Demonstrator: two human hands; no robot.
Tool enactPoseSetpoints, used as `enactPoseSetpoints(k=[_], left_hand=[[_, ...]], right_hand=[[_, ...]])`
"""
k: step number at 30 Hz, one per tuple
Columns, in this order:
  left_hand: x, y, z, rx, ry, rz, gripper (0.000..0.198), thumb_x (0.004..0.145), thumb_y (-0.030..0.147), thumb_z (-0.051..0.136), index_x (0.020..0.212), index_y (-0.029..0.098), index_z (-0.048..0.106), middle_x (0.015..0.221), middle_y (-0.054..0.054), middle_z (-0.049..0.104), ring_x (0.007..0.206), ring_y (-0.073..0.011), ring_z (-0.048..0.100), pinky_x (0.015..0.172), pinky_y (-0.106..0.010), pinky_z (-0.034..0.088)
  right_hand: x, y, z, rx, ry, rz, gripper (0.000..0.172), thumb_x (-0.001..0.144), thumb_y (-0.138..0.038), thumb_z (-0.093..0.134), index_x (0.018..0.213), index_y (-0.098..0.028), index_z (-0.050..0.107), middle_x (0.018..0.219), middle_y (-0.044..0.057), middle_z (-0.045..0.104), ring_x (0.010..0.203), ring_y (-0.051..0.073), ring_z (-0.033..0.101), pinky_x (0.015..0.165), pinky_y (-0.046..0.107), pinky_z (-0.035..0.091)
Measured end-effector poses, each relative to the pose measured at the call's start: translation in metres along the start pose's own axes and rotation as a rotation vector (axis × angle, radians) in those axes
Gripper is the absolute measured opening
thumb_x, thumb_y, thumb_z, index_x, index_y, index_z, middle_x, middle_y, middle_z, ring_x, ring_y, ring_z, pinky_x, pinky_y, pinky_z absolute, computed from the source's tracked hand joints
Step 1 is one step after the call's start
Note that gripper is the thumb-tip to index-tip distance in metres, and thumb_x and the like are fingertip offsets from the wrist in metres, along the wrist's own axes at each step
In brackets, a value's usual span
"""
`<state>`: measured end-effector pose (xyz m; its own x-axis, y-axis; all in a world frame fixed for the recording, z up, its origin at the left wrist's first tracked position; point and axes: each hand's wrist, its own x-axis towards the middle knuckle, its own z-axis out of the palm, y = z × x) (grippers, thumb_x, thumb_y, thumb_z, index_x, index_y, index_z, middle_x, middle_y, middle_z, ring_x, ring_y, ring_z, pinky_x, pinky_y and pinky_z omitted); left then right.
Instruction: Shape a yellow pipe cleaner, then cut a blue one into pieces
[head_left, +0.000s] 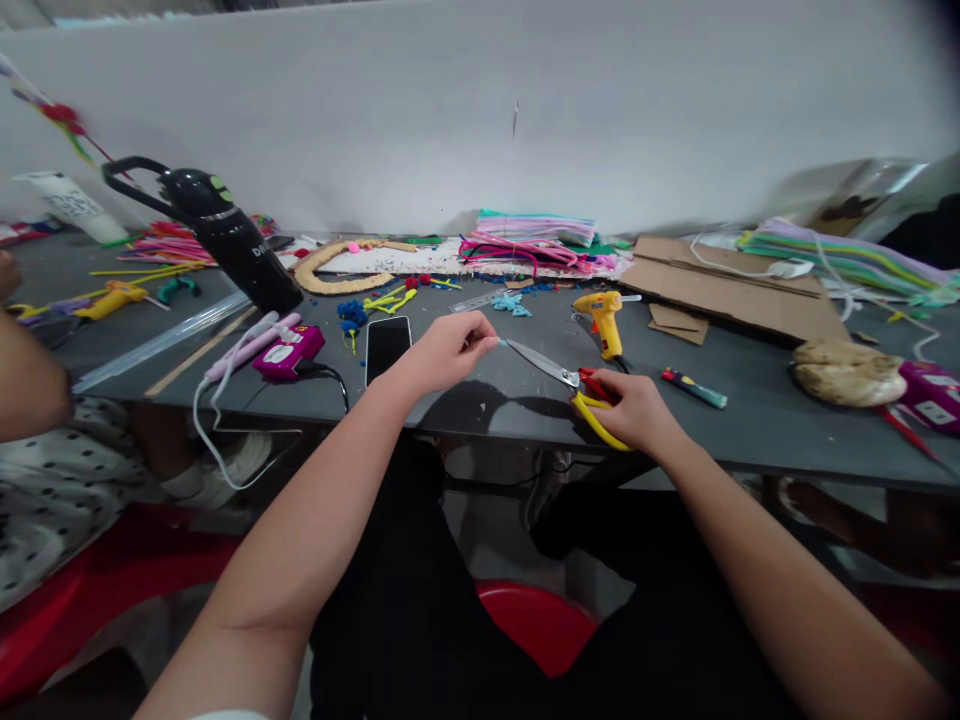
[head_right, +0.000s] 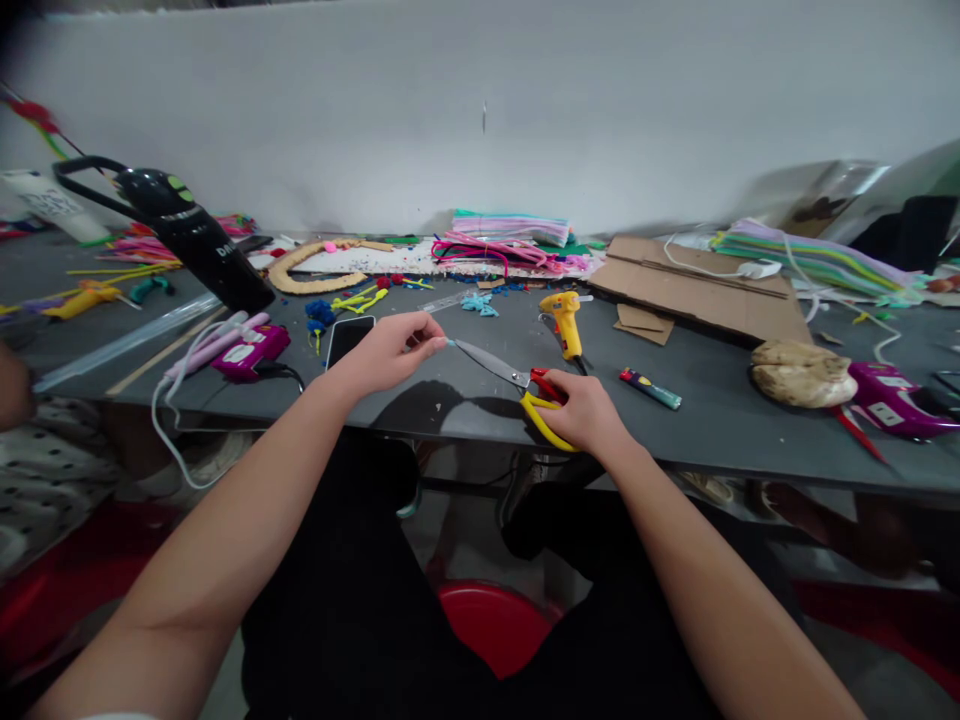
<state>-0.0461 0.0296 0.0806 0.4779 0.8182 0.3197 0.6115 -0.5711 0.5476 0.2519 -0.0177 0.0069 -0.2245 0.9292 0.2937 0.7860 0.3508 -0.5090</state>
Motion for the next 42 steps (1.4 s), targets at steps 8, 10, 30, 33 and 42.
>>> enactPoseSetpoints(k=[8, 10, 30, 33, 42], left_hand=[[-0.0006, -0.0010, 0.0020, -0.020, -0.021, -0.010, 0.017, 0.092, 0.033, 0.053, 0.087, 0.017, 0.058, 0.077, -0.003, 0.060, 0.068, -0.0133, 0.051, 0.063, -0.027, 0.038], [-0.0006, -0.0005, 0.0024, -0.024, -0.027, -0.012, 0.018, 0.092, 0.034, 0.053, 0.087, 0.018, 0.058, 0.076, -0.002, 0.059, 0.068, -0.0132, 0.050, 0.062, -0.027, 0.038], [0.0001, 0.0030, 0.0040, -0.054, -0.055, -0.031, 0.016, 0.094, 0.032, 0.047, 0.087, 0.019, 0.051, 0.071, 0.000, 0.053, 0.063, -0.0126, 0.045, 0.060, -0.026, 0.034], [-0.0001, 0.0033, 0.0041, -0.056, -0.045, -0.017, 0.015, 0.094, 0.031, 0.046, 0.085, 0.020, 0.049, 0.069, 0.001, 0.051, 0.062, -0.0122, 0.042, 0.060, -0.026, 0.033], [-0.0003, 0.0050, 0.0050, -0.057, -0.047, -0.036, 0.015, 0.095, 0.033, 0.043, 0.087, 0.021, 0.048, 0.068, 0.001, 0.052, 0.063, -0.0132, 0.046, 0.061, -0.027, 0.033]], right_hand=[[0.0001, -0.0024, -0.0004, -0.007, -0.003, 0.008, 0.024, 0.073, -0.040, 0.064, 0.067, -0.018, 0.056, 0.059, -0.004, 0.045, 0.057, 0.011, 0.035, 0.053, 0.024, 0.028], [-0.0001, -0.0017, -0.0006, -0.004, -0.001, 0.015, 0.024, 0.073, -0.040, 0.064, 0.069, -0.017, 0.058, 0.059, -0.003, 0.046, 0.057, 0.011, 0.037, 0.054, 0.024, 0.030], [-0.0002, -0.0030, -0.0007, 0.031, 0.049, 0.026, 0.029, 0.074, -0.043, 0.065, 0.066, -0.017, 0.055, 0.058, -0.004, 0.042, 0.056, 0.011, 0.035, 0.052, 0.023, 0.028], [-0.0013, -0.0046, -0.0005, 0.026, 0.049, 0.025, 0.032, 0.073, -0.045, 0.067, 0.064, -0.018, 0.050, 0.056, -0.005, 0.040, 0.055, 0.010, 0.033, 0.051, 0.024, 0.027], [-0.0021, -0.0034, 0.0013, 0.004, 0.051, 0.001, 0.027, 0.074, -0.040, 0.066, 0.065, -0.018, 0.052, 0.057, -0.004, 0.044, 0.055, 0.011, 0.035, 0.051, 0.024, 0.029]])
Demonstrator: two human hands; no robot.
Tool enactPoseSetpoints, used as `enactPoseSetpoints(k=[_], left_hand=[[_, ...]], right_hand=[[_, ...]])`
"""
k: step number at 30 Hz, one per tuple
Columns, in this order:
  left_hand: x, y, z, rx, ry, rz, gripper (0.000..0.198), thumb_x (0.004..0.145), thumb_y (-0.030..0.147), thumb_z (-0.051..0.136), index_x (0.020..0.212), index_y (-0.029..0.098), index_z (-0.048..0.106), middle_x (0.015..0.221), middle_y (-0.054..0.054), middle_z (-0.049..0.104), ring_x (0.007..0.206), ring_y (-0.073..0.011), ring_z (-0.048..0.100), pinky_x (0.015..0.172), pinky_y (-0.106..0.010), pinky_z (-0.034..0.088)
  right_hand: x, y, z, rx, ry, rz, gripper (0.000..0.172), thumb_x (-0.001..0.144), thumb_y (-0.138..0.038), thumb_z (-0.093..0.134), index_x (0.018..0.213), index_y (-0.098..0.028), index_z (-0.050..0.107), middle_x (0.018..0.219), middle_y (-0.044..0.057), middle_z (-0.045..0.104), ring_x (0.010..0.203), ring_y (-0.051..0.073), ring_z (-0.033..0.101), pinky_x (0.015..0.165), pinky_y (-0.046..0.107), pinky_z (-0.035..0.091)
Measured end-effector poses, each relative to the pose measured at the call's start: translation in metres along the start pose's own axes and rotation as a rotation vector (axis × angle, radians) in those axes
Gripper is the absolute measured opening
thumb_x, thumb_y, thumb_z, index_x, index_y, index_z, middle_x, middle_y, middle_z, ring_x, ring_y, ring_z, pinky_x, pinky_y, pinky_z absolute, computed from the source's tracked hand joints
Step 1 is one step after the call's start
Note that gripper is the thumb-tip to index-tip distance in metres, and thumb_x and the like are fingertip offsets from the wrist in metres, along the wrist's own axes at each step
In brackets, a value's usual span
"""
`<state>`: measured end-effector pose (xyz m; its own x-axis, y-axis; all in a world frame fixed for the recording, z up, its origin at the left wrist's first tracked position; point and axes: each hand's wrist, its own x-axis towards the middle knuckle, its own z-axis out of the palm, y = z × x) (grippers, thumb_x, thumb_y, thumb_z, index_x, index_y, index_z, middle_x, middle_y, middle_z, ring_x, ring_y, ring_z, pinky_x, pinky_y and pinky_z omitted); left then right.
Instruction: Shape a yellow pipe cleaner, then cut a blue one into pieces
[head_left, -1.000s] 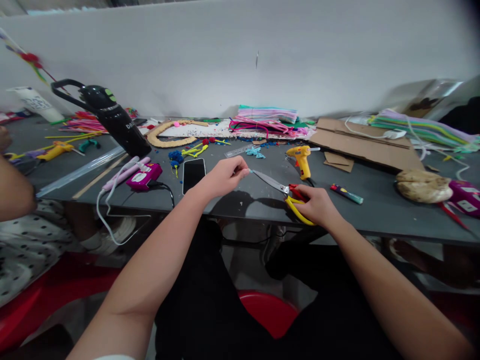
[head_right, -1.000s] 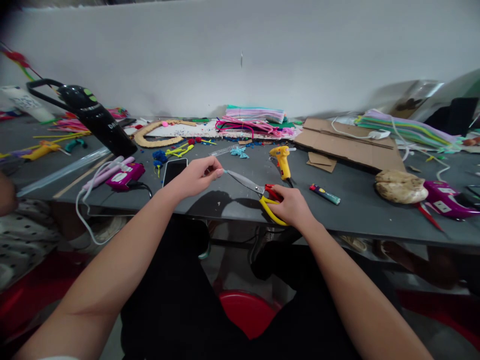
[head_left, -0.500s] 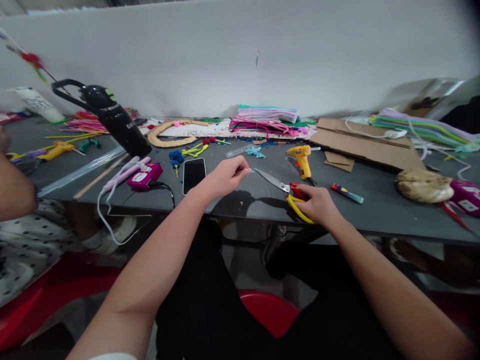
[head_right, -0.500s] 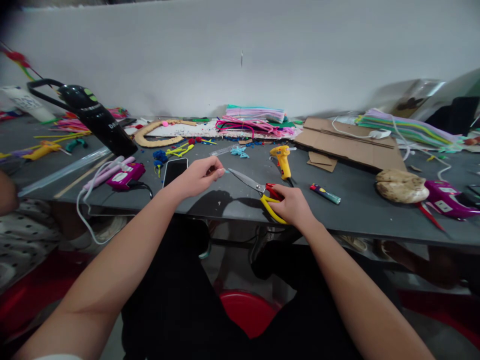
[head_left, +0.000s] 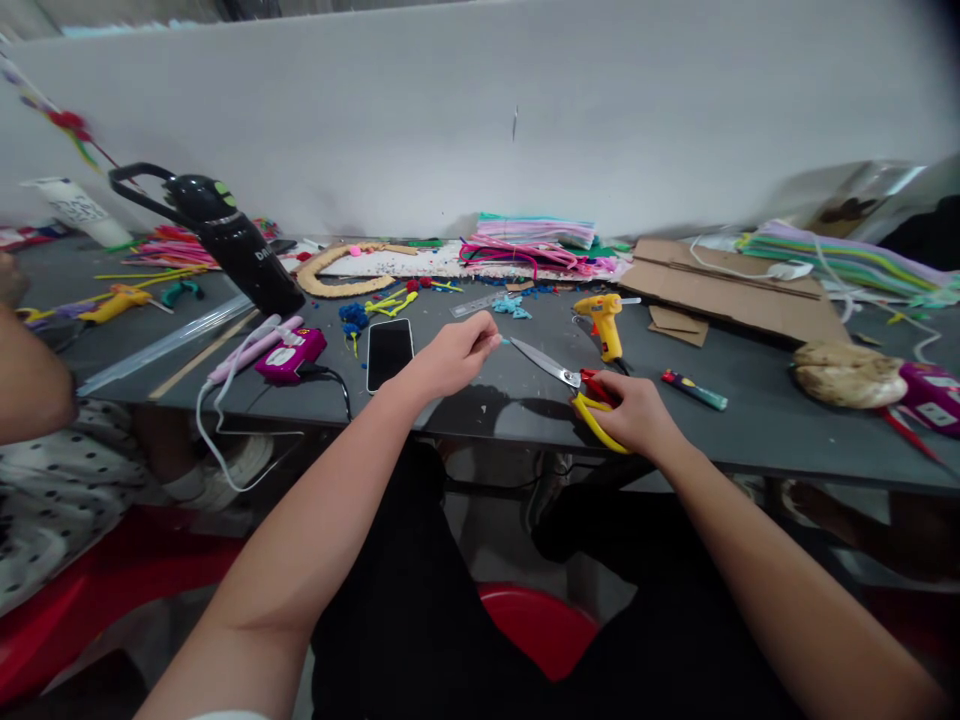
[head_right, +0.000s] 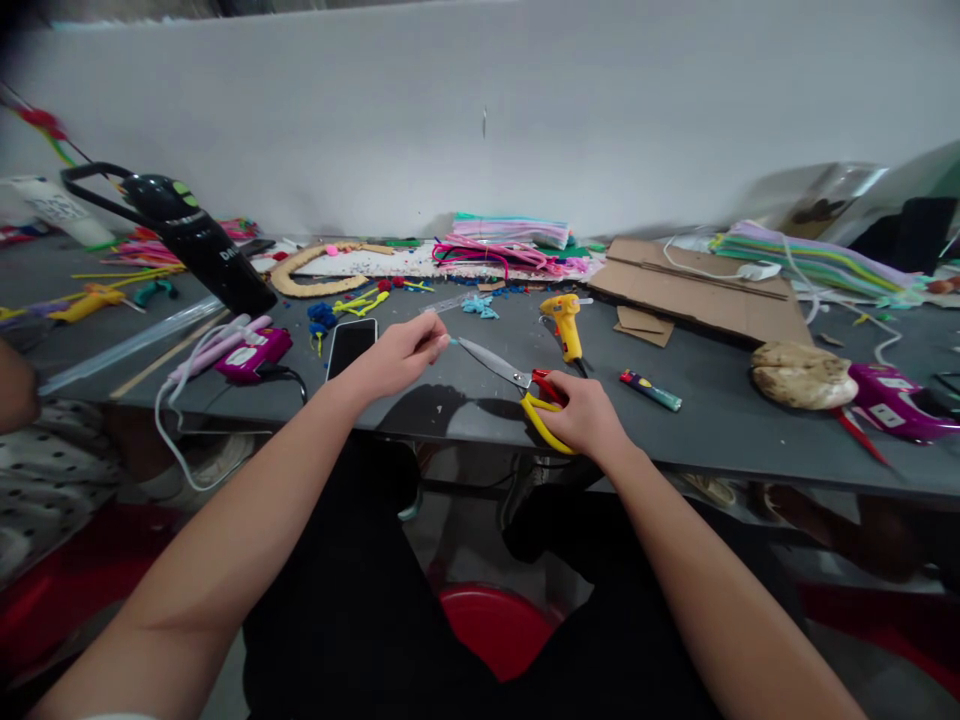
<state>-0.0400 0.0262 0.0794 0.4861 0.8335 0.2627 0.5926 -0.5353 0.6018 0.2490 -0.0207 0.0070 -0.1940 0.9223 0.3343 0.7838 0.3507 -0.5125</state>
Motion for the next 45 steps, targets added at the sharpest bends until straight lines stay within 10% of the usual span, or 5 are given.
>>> enactPoseSetpoints(k=[29, 45], left_hand=[[-0.0016, 0.0024, 0.0041, -0.004, -0.026, -0.027, 0.020, 0.098, 0.036, 0.039, 0.088, 0.021, 0.047, 0.070, 0.000, 0.057, 0.064, -0.0137, 0.051, 0.064, -0.027, 0.037], [-0.0005, 0.0006, 0.0061, -0.045, -0.007, 0.007, 0.017, 0.098, 0.031, 0.038, 0.088, 0.021, 0.047, 0.073, -0.001, 0.058, 0.067, -0.0140, 0.052, 0.066, -0.028, 0.038]], right_hand=[[0.0009, 0.0011, 0.0011, 0.003, -0.006, -0.001, 0.018, 0.070, -0.031, 0.061, 0.076, -0.015, 0.067, 0.062, 0.000, 0.055, 0.058, 0.013, 0.044, 0.056, 0.024, 0.034], [-0.0003, 0.0005, 0.0003, 0.008, 0.000, -0.003, 0.026, 0.074, -0.038, 0.065, 0.064, -0.019, 0.050, 0.057, -0.004, 0.041, 0.055, 0.011, 0.034, 0.052, 0.024, 0.028]])
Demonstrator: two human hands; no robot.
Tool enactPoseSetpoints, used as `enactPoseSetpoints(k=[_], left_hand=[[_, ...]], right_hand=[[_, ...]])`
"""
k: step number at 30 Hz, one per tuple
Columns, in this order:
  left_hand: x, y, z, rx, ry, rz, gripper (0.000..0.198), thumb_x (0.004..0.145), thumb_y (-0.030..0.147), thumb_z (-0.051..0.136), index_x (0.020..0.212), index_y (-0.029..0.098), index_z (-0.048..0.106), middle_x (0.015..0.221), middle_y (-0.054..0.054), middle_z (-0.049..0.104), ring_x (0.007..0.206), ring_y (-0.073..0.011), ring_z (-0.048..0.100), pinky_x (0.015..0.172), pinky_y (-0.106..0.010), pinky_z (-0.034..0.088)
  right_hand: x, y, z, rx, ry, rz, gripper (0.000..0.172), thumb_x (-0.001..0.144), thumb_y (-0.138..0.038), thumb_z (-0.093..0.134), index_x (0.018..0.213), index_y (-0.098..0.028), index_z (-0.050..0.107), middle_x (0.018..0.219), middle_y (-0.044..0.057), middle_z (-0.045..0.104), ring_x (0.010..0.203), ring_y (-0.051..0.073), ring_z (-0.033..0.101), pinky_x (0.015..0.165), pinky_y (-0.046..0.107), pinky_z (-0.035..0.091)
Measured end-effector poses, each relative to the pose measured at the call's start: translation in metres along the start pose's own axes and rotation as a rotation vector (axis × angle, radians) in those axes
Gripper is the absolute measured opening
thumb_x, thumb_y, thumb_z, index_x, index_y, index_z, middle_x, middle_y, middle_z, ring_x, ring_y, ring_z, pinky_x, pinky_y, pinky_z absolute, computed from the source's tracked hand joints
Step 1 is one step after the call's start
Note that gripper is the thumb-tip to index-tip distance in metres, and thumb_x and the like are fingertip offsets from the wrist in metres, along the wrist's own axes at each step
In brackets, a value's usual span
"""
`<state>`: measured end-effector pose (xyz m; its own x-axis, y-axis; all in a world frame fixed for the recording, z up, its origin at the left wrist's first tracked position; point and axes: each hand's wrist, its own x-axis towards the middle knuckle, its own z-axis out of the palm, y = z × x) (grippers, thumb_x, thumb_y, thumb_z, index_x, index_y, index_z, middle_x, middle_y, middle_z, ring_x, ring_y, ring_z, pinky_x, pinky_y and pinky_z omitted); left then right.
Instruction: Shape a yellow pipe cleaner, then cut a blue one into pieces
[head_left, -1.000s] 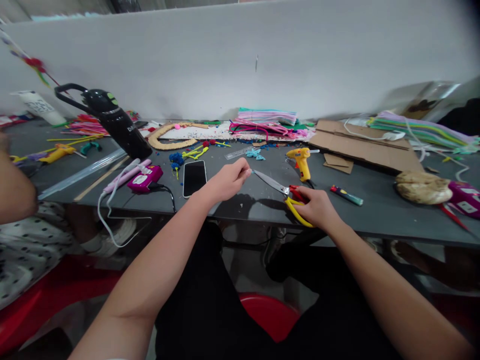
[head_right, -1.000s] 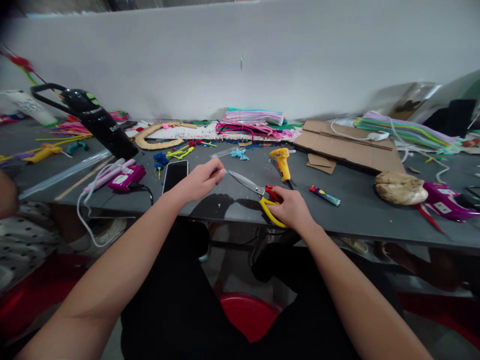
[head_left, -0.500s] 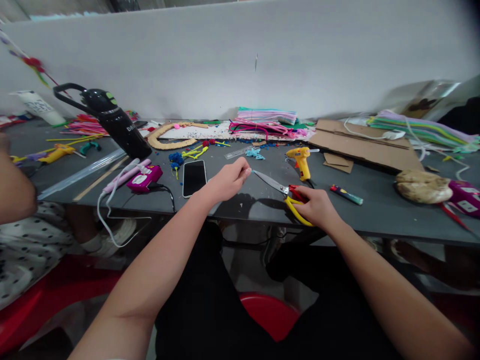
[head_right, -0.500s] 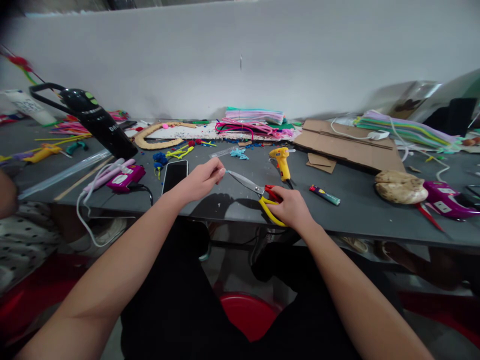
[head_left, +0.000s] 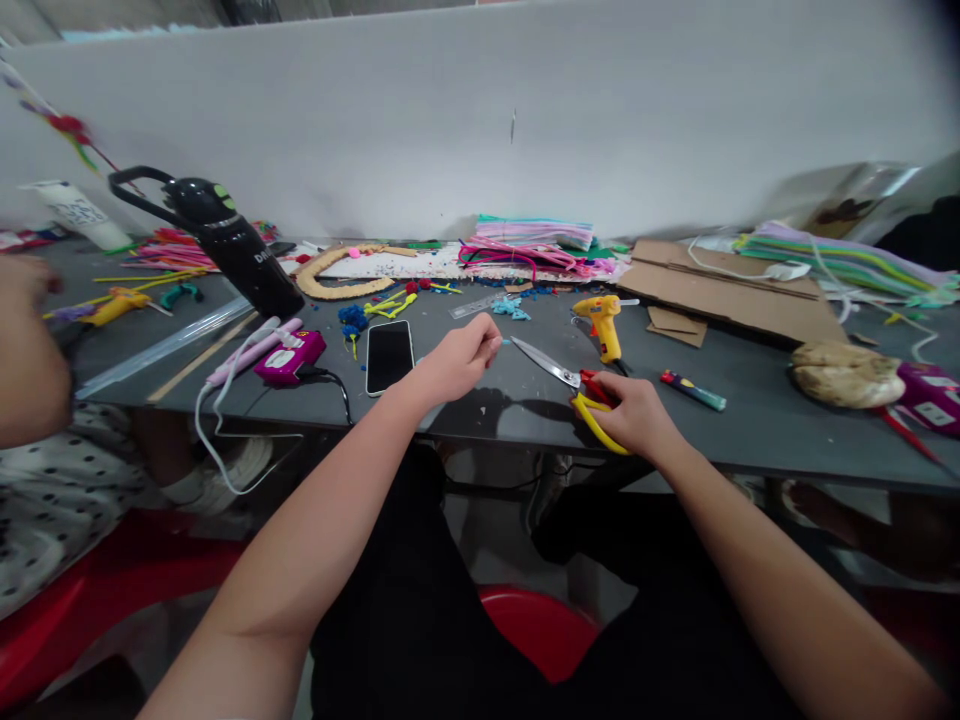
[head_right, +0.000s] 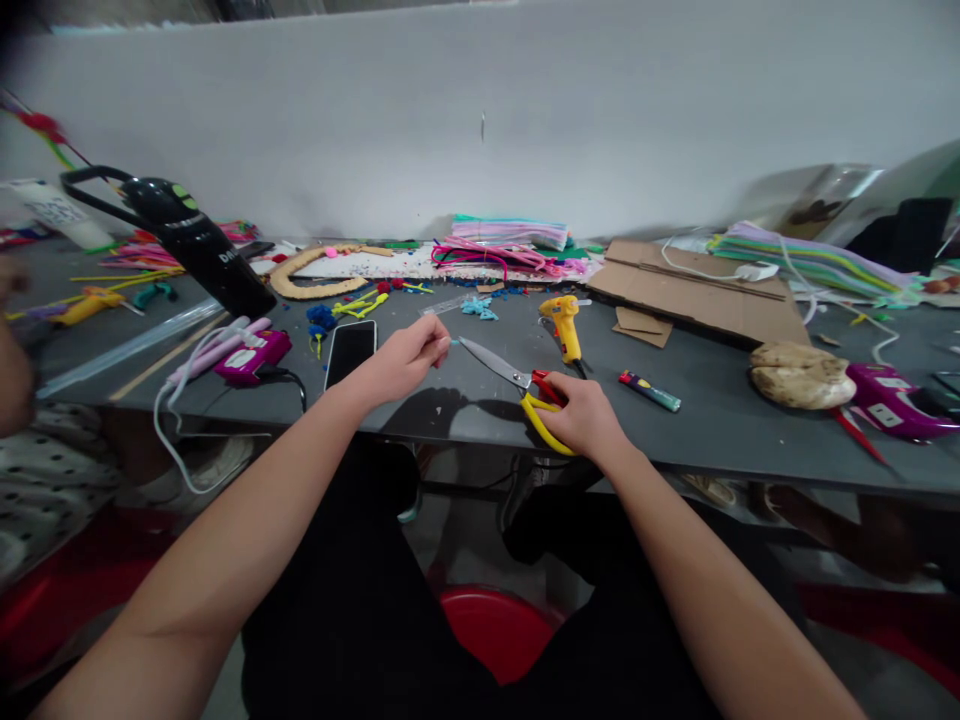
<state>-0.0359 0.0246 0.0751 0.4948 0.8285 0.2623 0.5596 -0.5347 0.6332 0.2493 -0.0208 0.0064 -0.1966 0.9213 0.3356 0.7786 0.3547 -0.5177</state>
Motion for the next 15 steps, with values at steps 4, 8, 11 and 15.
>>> enactPoseSetpoints(k=[4, 8, 11, 15], left_hand=[[0.0001, -0.0004, 0.0006, -0.002, -0.003, 0.002, 0.016, 0.098, 0.030, 0.039, 0.089, 0.021, 0.047, 0.075, -0.001, 0.059, 0.068, -0.0138, 0.052, 0.066, -0.029, 0.038], [0.0001, 0.0001, 0.0005, 0.003, -0.009, 0.000, 0.016, 0.098, 0.030, 0.039, 0.089, 0.021, 0.048, 0.074, -0.001, 0.059, 0.068, -0.0140, 0.052, 0.066, -0.029, 0.038], [-0.0001, 0.0007, 0.0002, 0.009, -0.009, -0.006, 0.015, 0.098, 0.029, 0.040, 0.089, 0.021, 0.048, 0.075, -0.001, 0.059, 0.068, -0.0140, 0.053, 0.066, -0.029, 0.038], [-0.0003, 0.0005, 0.0001, 0.007, -0.017, -0.013, 0.015, 0.098, 0.029, 0.040, 0.090, 0.020, 0.049, 0.074, -0.001, 0.059, 0.068, -0.0140, 0.053, 0.066, -0.029, 0.038]], right_hand=[[0.0010, 0.0002, 0.0001, -0.007, -0.018, 0.006, 0.025, 0.075, -0.038, 0.065, 0.065, -0.019, 0.052, 0.058, -0.004, 0.042, 0.056, 0.011, 0.035, 0.053, 0.025, 0.029], [0.0019, 0.0006, 0.0003, -0.010, -0.020, -0.003, 0.024, 0.075, -0.038, 0.064, 0.066, -0.018, 0.053, 0.059, -0.004, 0.043, 0.056, 0.011, 0.035, 0.053, 0.025, 0.029], [0.0019, 0.0010, -0.0001, -0.008, -0.029, -0.008, 0.022, 0.074, -0.037, 0.063, 0.066, -0.019, 0.054, 0.059, -0.004, 0.044, 0.056, 0.011, 0.036, 0.053, 0.025, 0.030], [0.0020, 0.0014, -0.0009, -0.008, -0.029, 0.000, 0.018, 0.072, -0.035, 0.062, 0.067, -0.018, 0.058, 0.059, -0.003, 0.046, 0.056, 0.012, 0.038, 0.054, 0.025, 0.031]])
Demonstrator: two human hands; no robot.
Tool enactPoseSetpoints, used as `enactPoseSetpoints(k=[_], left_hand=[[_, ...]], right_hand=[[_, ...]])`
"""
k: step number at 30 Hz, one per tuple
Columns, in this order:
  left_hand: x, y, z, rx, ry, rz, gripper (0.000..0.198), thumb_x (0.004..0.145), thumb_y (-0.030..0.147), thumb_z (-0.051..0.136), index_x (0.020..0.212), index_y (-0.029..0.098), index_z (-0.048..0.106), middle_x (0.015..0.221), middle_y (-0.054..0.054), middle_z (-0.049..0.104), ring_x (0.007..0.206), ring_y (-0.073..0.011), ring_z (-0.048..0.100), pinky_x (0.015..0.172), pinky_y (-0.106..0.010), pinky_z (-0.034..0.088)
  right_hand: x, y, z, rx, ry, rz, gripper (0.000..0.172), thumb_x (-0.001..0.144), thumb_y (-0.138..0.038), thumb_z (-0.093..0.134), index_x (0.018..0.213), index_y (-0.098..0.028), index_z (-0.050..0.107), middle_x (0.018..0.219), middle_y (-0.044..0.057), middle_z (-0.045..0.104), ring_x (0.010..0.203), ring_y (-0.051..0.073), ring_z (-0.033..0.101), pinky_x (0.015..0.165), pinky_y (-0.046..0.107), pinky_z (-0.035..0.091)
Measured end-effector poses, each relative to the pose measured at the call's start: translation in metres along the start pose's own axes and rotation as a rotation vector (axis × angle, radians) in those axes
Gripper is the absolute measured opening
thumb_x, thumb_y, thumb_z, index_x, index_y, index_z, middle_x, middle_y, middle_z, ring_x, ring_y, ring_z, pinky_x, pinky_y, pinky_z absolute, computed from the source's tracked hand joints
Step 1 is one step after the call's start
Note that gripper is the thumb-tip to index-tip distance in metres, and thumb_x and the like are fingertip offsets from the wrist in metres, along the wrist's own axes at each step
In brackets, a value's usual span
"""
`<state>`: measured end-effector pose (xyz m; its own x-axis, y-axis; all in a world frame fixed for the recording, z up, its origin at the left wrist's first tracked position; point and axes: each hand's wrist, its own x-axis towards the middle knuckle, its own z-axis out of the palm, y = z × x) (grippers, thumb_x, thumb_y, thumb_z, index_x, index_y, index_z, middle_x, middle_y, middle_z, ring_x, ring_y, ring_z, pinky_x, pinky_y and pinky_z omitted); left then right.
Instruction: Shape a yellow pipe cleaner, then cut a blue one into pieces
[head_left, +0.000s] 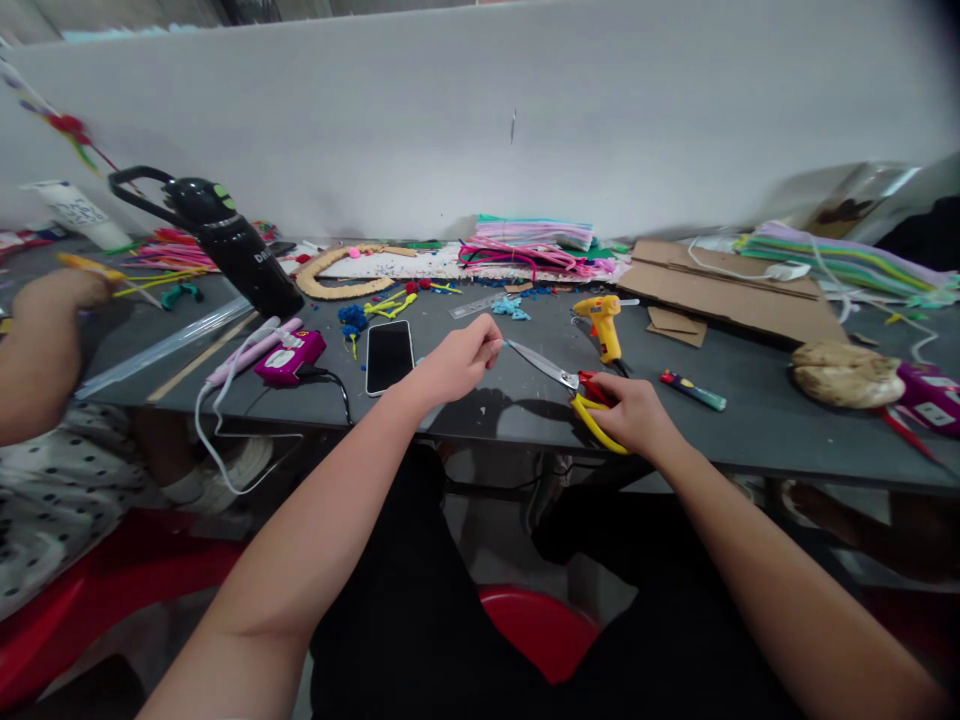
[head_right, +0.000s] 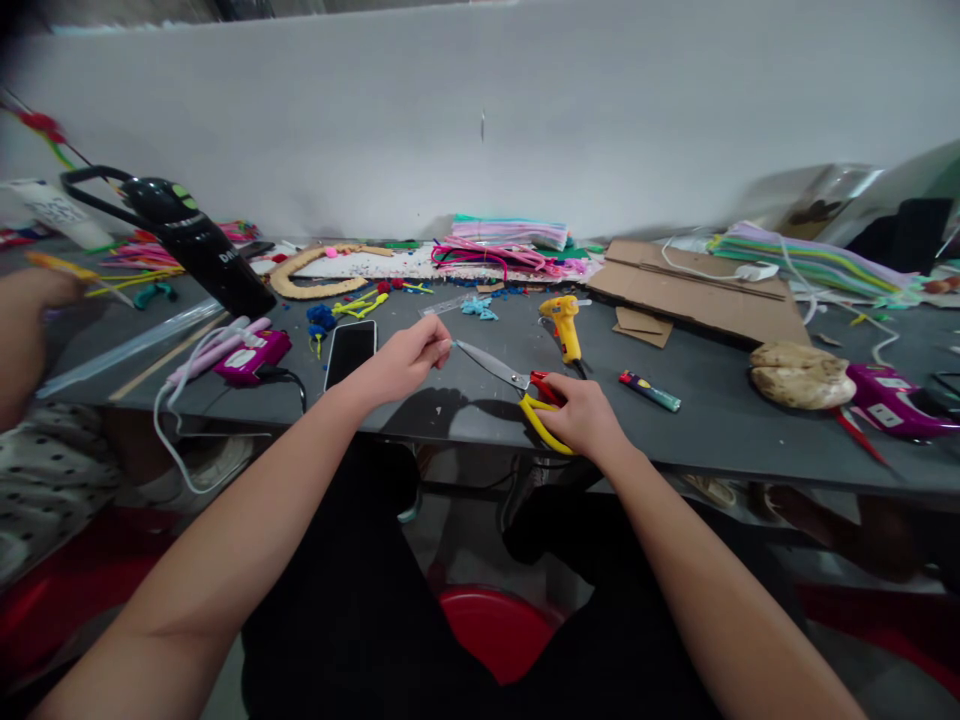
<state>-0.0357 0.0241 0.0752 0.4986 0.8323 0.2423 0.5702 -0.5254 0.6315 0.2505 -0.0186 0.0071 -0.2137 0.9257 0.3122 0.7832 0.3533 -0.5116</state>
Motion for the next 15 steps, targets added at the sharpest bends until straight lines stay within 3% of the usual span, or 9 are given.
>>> enactPoseSetpoints(k=[5, 11, 15], left_hand=[[0.0003, -0.0017, 0.0004, 0.000, -0.001, 0.003, 0.015, 0.098, 0.030, 0.040, 0.089, 0.020, 0.048, 0.074, -0.001, 0.059, 0.067, -0.0136, 0.053, 0.066, -0.029, 0.038], [0.0011, -0.0022, 0.0003, 0.015, 0.003, -0.008, 0.014, 0.098, 0.027, 0.039, 0.088, 0.021, 0.046, 0.074, 0.000, 0.059, 0.065, -0.0124, 0.050, 0.065, -0.028, 0.037], [0.0009, -0.0002, 0.0001, -0.003, 0.001, -0.034, 0.014, 0.097, 0.027, 0.040, 0.087, 0.020, 0.047, 0.073, 0.000, 0.060, 0.066, -0.0130, 0.051, 0.066, -0.028, 0.037]], right_hand=[[0.0003, 0.0001, 0.0001, 0.019, 0.014, 0.007, 0.015, 0.071, -0.032, 0.060, 0.071, -0.017, 0.061, 0.060, -0.002, 0.049, 0.057, 0.012, 0.041, 0.055, 0.024, 0.032], [-0.0007, -0.0010, 0.0009, 0.033, 0.053, 0.035, 0.031, 0.073, -0.043, 0.066, 0.064, -0.018, 0.050, 0.057, -0.005, 0.041, 0.055, 0.010, 0.034, 0.051, 0.023, 0.028], [-0.0012, -0.0006, 0.0025, 0.004, 0.027, 0.013, 0.027, 0.073, -0.040, 0.066, 0.065, -0.018, 0.051, 0.058, -0.005, 0.041, 0.056, 0.010, 0.034, 0.052, 0.023, 0.027]])
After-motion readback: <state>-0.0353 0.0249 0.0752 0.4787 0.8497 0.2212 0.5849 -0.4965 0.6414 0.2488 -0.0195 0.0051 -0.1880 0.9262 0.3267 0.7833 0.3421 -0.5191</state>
